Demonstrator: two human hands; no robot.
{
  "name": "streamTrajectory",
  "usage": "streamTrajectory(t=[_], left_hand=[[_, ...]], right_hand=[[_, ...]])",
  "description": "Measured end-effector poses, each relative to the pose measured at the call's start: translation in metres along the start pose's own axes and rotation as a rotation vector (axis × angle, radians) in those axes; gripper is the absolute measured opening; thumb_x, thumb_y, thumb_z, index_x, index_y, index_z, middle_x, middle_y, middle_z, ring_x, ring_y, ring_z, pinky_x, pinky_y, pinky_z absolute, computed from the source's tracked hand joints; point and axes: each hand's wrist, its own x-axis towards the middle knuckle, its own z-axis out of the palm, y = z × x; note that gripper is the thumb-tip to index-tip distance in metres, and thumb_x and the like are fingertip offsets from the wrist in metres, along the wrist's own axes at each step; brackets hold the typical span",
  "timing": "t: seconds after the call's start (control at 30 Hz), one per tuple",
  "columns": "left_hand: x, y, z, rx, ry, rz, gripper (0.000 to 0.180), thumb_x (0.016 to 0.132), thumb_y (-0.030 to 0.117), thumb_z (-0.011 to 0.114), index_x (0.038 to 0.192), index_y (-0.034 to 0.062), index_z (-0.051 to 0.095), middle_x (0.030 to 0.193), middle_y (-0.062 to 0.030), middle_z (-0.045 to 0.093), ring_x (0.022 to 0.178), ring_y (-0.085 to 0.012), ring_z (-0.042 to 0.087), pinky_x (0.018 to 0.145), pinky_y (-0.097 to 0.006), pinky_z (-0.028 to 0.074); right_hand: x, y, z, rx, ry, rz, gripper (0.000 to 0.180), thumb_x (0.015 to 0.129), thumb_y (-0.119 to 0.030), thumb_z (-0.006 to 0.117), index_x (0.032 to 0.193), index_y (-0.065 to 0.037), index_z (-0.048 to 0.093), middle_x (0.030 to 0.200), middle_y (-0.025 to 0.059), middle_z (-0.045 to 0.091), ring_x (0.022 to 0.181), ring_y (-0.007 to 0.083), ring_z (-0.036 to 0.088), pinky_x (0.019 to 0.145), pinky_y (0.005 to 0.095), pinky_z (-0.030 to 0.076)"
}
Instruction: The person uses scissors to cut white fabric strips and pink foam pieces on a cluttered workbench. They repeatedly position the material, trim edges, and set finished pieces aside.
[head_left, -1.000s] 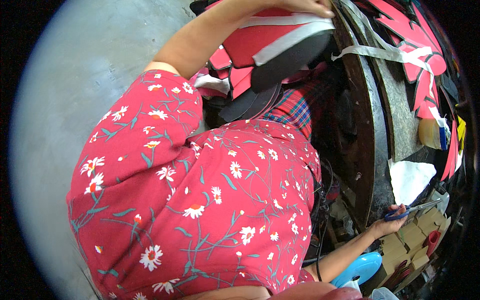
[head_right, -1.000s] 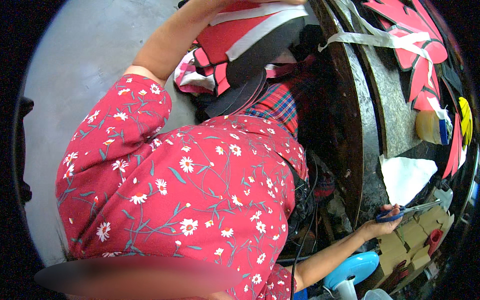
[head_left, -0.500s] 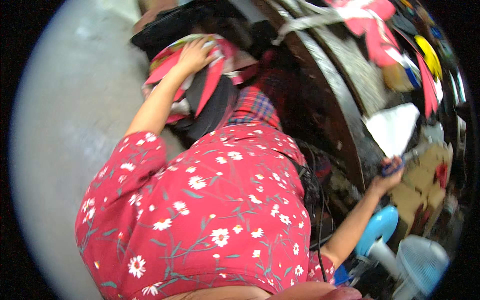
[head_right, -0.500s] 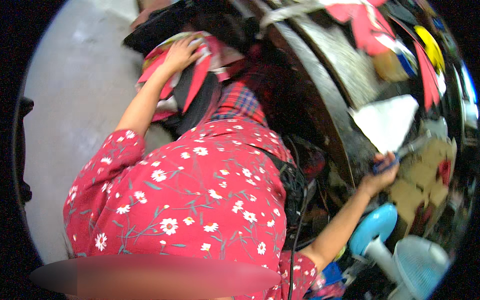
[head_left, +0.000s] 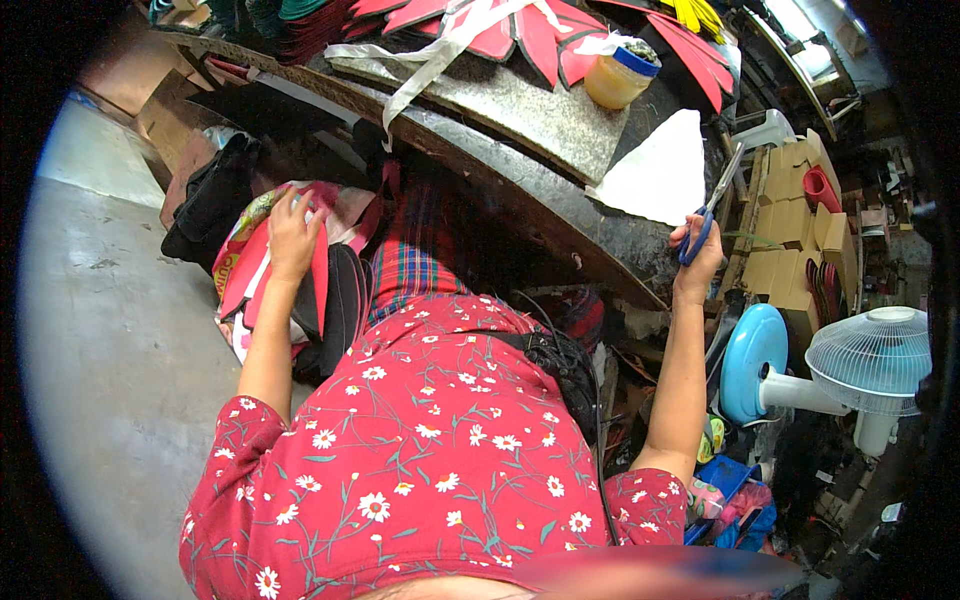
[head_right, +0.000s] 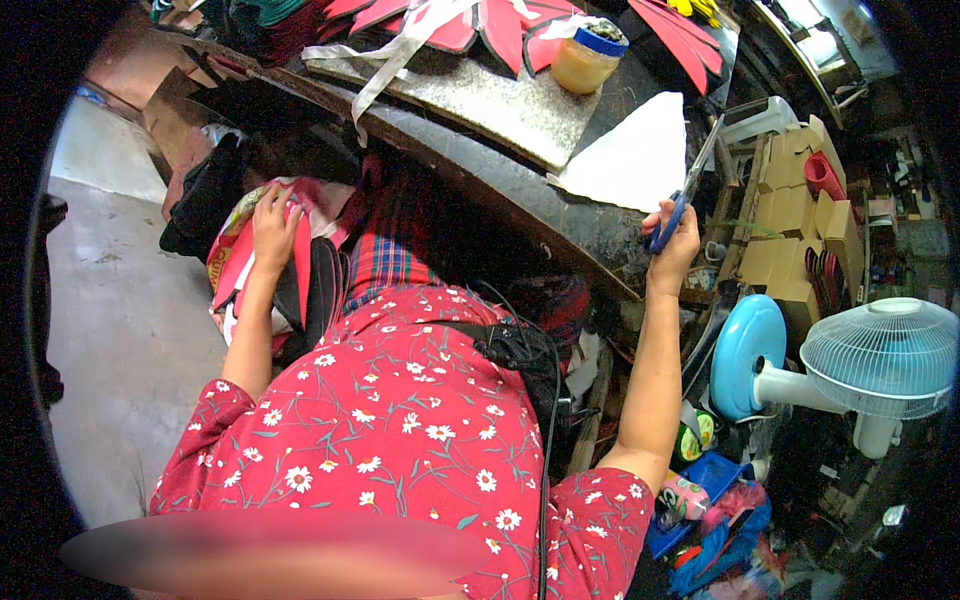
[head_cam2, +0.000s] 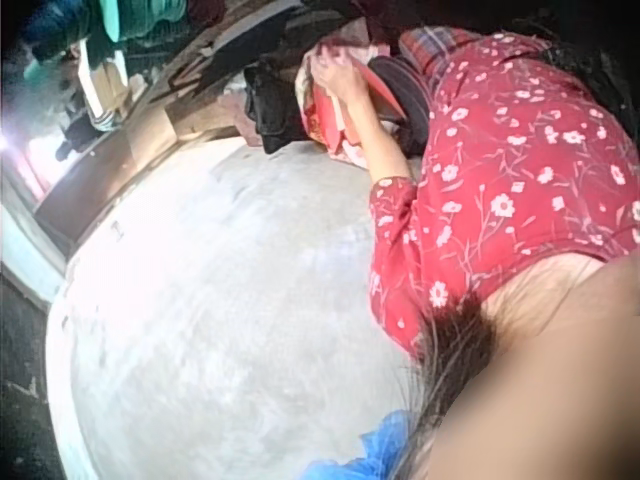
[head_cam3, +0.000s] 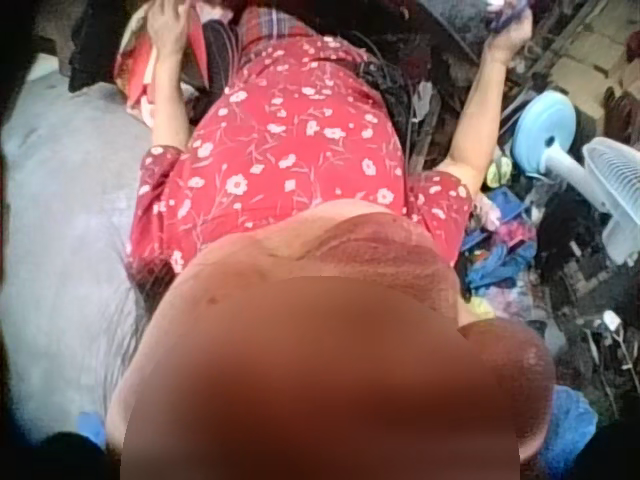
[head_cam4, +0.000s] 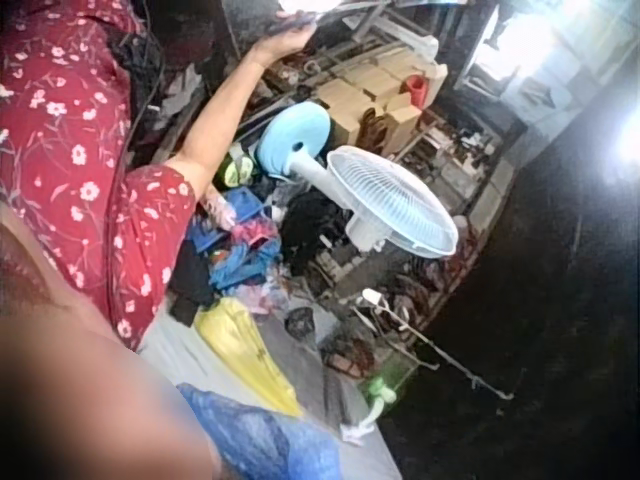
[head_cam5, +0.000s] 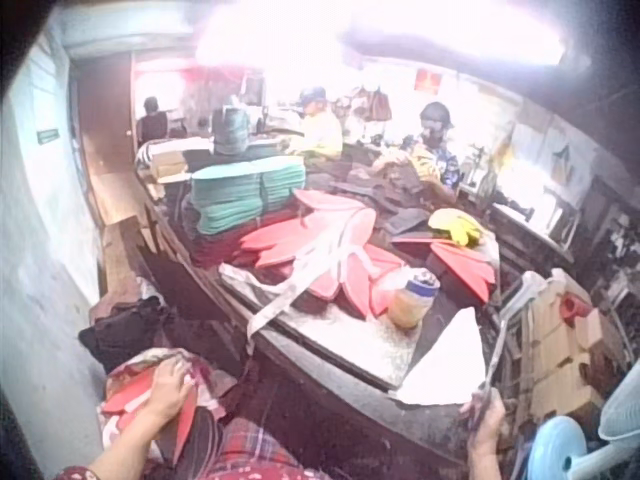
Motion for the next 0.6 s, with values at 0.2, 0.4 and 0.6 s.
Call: streamTrajectory(t=[0.2, 0.4, 0.6], left_hand=[[0.073, 0.162, -0.047, -0.405, 0.137, 0.509, 0.034, 0.076, 0.012, 0.077, 0.109, 0.0106, 0.070, 0.109, -0.0100, 0.065, 0.101, -0.0300, 0.060, 0.089, -0.041, 0.049], [0.121, 0.289, -0.040, -0.580, 0.085, 0.867, 0.037, 0.075, 0.018, 0.076, 0.109, 0.0106, 0.065, 0.102, -0.0075, 0.060, 0.098, -0.0282, 0.058, 0.088, -0.040, 0.049], [0.134, 0.309, -0.022, -0.618, 0.078, 0.836, 0.033, 0.074, 0.020, 0.077, 0.104, 0.0097, 0.065, 0.099, -0.0087, 0.059, 0.097, -0.0283, 0.057, 0.087, -0.039, 0.049]], right_hand=[[-0.001, 0.001, 0.000, 0.171, 0.042, 0.001, 0.023, 0.098, -0.028, 0.061, 0.096, -0.004, 0.061, 0.069, 0.0053, 0.061, 0.059, 0.0132, 0.057, 0.056, 0.0255, 0.044], [-0.006, -0.009, 0.008, -0.027, 0.072, -0.027, 0.026, 0.100, -0.030, 0.060, 0.096, -0.004, 0.059, 0.068, 0.0048, 0.061, 0.059, 0.0128, 0.058, 0.055, 0.0254, 0.044], [-0.010, -0.010, 0.011, 0.074, 0.036, -0.041, 0.025, 0.101, -0.029, 0.060, 0.096, -0.004, 0.060, 0.069, 0.0047, 0.062, 0.060, 0.0116, 0.058, 0.055, 0.0243, 0.045]])
